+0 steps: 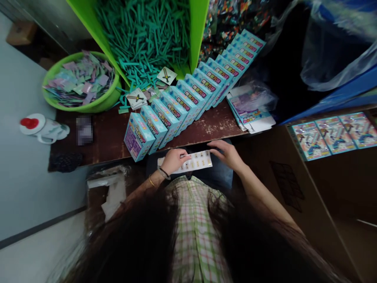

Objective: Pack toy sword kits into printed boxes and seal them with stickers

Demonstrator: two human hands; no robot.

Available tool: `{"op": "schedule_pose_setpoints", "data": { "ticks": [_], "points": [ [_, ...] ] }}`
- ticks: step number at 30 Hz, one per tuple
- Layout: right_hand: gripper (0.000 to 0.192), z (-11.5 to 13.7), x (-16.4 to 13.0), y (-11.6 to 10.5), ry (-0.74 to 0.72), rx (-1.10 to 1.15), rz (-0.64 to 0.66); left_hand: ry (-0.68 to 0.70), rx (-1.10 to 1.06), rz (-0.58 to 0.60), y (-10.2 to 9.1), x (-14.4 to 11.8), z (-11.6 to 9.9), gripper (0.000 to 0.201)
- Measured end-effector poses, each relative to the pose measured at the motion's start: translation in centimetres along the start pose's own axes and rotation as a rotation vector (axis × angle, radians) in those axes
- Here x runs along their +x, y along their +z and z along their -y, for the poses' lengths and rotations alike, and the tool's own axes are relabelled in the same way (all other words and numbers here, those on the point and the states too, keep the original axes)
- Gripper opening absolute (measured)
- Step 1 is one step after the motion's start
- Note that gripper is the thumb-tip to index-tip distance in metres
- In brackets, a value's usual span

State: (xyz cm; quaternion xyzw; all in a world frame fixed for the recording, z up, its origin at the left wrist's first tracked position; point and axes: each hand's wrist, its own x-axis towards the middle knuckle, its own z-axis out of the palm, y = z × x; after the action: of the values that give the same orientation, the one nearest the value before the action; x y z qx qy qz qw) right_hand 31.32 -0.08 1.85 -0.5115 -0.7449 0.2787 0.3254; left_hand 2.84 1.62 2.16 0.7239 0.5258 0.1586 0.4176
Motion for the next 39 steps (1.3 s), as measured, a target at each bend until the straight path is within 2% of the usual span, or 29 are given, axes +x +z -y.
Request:
{"op": "schedule_pose_setpoints", "data": {
  "ticks": [2, 4, 8, 10, 14, 19, 23, 26, 28, 30, 34, 36, 39],
  "points": [
    [0.022, 1.7, 0.5, 0.2, -0.123, -0.014, 0.103, 0.004, -0.019, 0.005, -0.1, 0.1, -0.2, 0.019],
    [0.022, 2.9, 0.6, -0.4, -0.179, -0.006, 0.139, -0.010, -0.050, 0.025, -0.3, 0.1, -0.2, 0.022],
    [0.019, 3.3, 0.5, -1.4, -0.099, 0.117, 0.072, -0.040, -0.070, 0.047, -0.4, 0.0, 0.1, 0.025],
    [0.020, 3.2, 0.8, -0.8, -0.070, 0.116, 0.092, -0.041, -0.061, 0.055, -0.4, 0.0, 0.1, 0.024],
    [0.043, 3.0, 1.6, 1.4, -0.077, 0.063, 0.205, -0.006, -0.012, 0.069, -0.4, 0.0, -0.7, 0.020],
    [0.059, 2.7, 1.9, 1.9, -0.066, 0.084, 0.159, 0.071, 0.092, -0.006, -0.6, -0.5, -1.5, 0.014],
    [0.042, 3.3, 1.9, 1.1, -0.076, 0.070, 0.183, 0.074, 0.079, 0.035, -0.6, -0.5, -1.3, 0.014],
    [0.033, 4.2, 1.6, 0.0, -0.103, 0.175, 0.225, 0.055, 0.101, 0.043, -0.5, -0.3, -1.0, 0.016],
    [0.041, 4.4, 1.7, -0.5, -0.103, 0.220, 0.205, 0.055, 0.138, 0.023, -0.5, -0.2, -1.0, 0.015],
    [0.052, 4.1, 2.0, -0.3, -0.089, 0.159, 0.187, 0.070, 0.148, 0.014, -0.4, -0.2, -1.1, 0.015],
    [0.064, 3.2, 2.4, 1.1, -0.091, 0.034, 0.255, 0.092, 0.086, 0.001, -0.4, -0.2, -1.3, 0.016],
    [0.059, 3.5, 2.1, 1.2, -0.144, 0.006, 0.206, 0.070, 0.010, 0.019, -0.6, -0.1, -1.2, 0.018],
    [0.048, 5.0, 1.0, 0.5, -0.276, 0.024, 0.129, 0.018, -0.141, 0.138, -0.9, 0.0, -0.7, 0.024]
  ]
}}
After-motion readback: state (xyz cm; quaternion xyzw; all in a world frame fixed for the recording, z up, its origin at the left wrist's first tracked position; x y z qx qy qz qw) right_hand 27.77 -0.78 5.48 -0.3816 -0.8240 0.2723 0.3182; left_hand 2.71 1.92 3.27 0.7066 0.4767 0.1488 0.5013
